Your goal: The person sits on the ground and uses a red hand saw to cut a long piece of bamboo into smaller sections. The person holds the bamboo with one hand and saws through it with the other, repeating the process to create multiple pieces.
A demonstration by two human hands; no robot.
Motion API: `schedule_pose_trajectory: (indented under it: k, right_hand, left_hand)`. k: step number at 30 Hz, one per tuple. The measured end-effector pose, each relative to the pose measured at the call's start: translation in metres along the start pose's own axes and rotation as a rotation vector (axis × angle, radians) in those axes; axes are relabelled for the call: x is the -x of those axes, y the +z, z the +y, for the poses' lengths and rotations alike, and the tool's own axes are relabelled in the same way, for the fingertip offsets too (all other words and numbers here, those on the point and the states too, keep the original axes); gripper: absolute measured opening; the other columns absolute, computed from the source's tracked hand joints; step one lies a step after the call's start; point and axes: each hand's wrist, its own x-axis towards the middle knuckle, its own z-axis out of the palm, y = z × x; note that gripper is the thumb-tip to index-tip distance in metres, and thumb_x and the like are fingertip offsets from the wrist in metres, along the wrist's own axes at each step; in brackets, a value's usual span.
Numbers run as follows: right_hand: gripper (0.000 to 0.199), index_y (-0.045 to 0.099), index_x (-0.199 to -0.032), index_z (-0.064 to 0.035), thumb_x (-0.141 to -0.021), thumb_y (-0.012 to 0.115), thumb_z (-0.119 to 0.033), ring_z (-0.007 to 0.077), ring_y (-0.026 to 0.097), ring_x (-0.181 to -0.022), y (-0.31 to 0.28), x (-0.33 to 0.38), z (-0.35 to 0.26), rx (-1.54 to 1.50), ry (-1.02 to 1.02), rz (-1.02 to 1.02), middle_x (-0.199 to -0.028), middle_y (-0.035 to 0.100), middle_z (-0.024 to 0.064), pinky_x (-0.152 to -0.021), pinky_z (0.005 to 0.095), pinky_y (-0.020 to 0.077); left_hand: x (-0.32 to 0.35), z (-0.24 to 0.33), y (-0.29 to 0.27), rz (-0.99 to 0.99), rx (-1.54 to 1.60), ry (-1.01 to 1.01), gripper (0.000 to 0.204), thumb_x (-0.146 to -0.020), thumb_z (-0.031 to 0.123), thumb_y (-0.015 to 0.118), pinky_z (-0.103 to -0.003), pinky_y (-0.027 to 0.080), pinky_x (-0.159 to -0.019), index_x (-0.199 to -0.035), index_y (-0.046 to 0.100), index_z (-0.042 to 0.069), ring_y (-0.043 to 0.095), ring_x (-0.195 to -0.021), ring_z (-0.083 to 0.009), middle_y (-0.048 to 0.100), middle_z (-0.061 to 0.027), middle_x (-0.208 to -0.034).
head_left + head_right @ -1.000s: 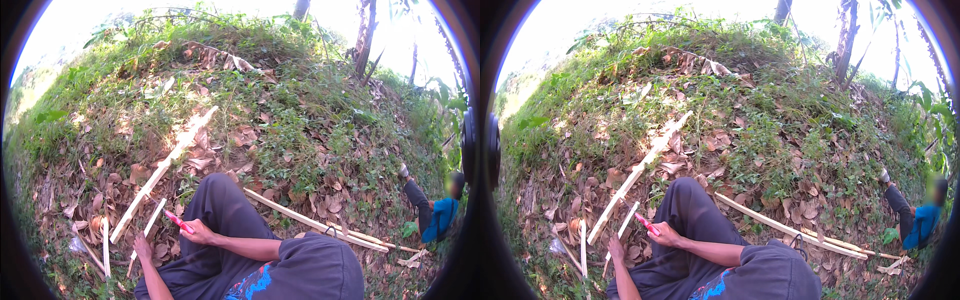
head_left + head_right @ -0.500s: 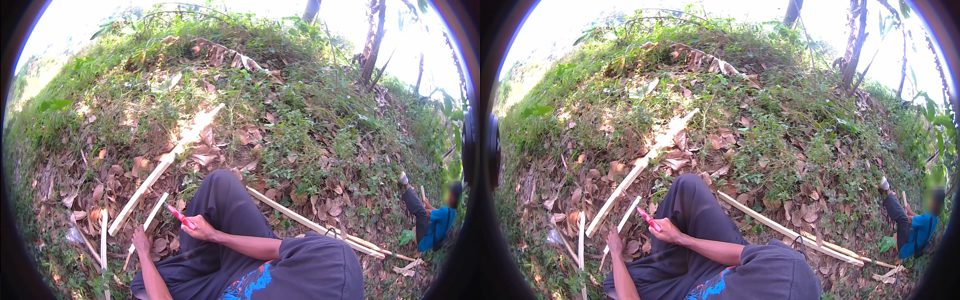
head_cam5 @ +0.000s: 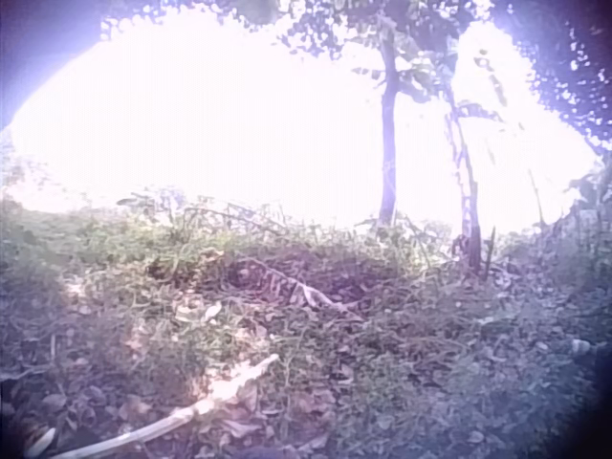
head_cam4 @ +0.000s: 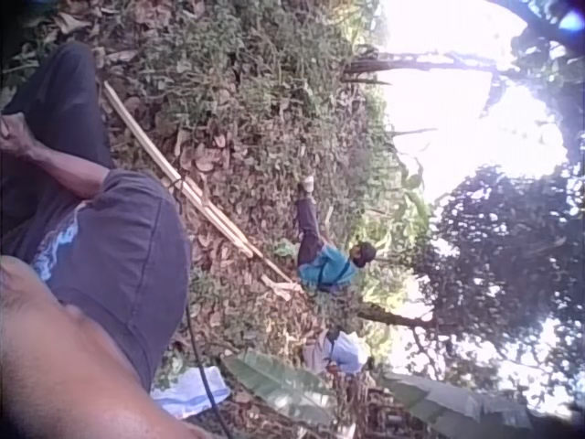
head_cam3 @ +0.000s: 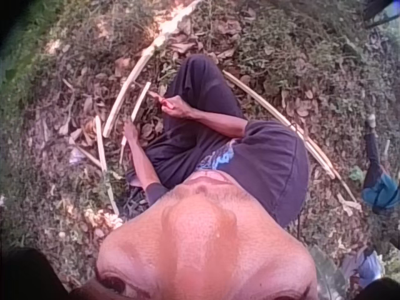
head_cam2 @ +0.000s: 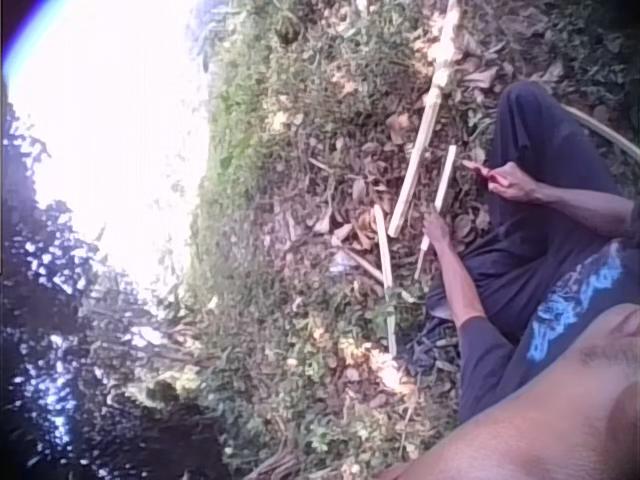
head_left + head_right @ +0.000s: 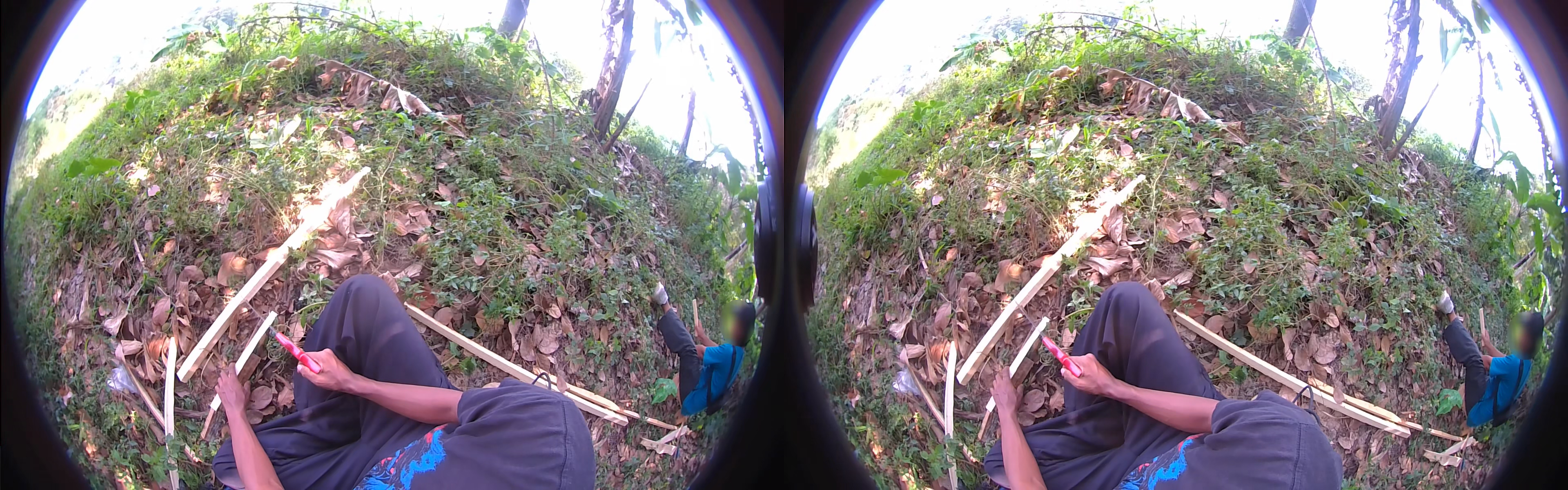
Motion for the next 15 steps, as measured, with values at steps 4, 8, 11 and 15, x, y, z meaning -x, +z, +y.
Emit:
schedule_pose_trajectory:
  k: [4, 8, 11, 15]
  right_hand:
    - [0.03, 0.05, -0.078, 0.0004, -0.094, 0.063, -0.021, 0.0165, 0.033, -0.054, 0.0, 0.0, 0.0, 0.0, 0.002, -0.002, -0.057, 0.039, 0.0092, -0.052, 0.0384, 0.0363]
    - [0.029, 0.051, -0.079, 0.001, -0.094, 0.063, -0.022, 0.0166, 0.035, -0.054, -0.001, 0.0, -0.001, 0.026, 0.018, -0.019, -0.057, 0.041, 0.01, -0.053, 0.0387, 0.0379]
    - [0.028, 0.053, -0.081, 0.0014, -0.094, 0.063, -0.021, 0.0165, 0.038, -0.054, -0.001, 0.0, 0.001, 0.035, 0.018, -0.01, -0.058, 0.045, 0.011, -0.054, 0.0384, 0.0395]
    - [0.026, 0.058, -0.085, 0.0019, -0.094, 0.062, -0.021, 0.0166, 0.042, -0.054, -0.001, 0.001, 0.0, 0.038, 0.021, -0.011, -0.059, 0.05, 0.0119, -0.055, 0.0375, 0.0417]
  left_hand:
    - [-0.001, -0.002, 0.002, 0.017, 0.003, 0.01, 0.079, -0.072, 0.018, 0.082, -0.055, 0.044, -0.096, -0.142, 0.044, 0.012, 0.055, -0.115, -0.0394, 0.054, -0.0198, -0.126]
    - [-0.001, -0.007, 0.008, 0.043, -0.006, 0.036, 0.081, -0.07, 0.016, 0.083, -0.054, 0.045, -0.095, -0.142, 0.044, 0.011, 0.056, -0.114, -0.0403, 0.055, -0.0207, -0.126]
    - [-0.004, -0.007, 0.009, 0.03, 0.004, 0.056, 0.082, -0.07, 0.015, 0.083, -0.053, 0.045, -0.094, -0.142, 0.043, 0.01, 0.056, -0.113, -0.0409, 0.055, -0.021, -0.125]
    - [-0.006, -0.014, 0.008, 0.013, 0.032, 0.079, 0.085, -0.072, 0.012, 0.081, -0.052, 0.045, -0.095, -0.145, 0.04, 0.009, 0.056, -0.113, -0.0403, 0.054, -0.0207, -0.122]
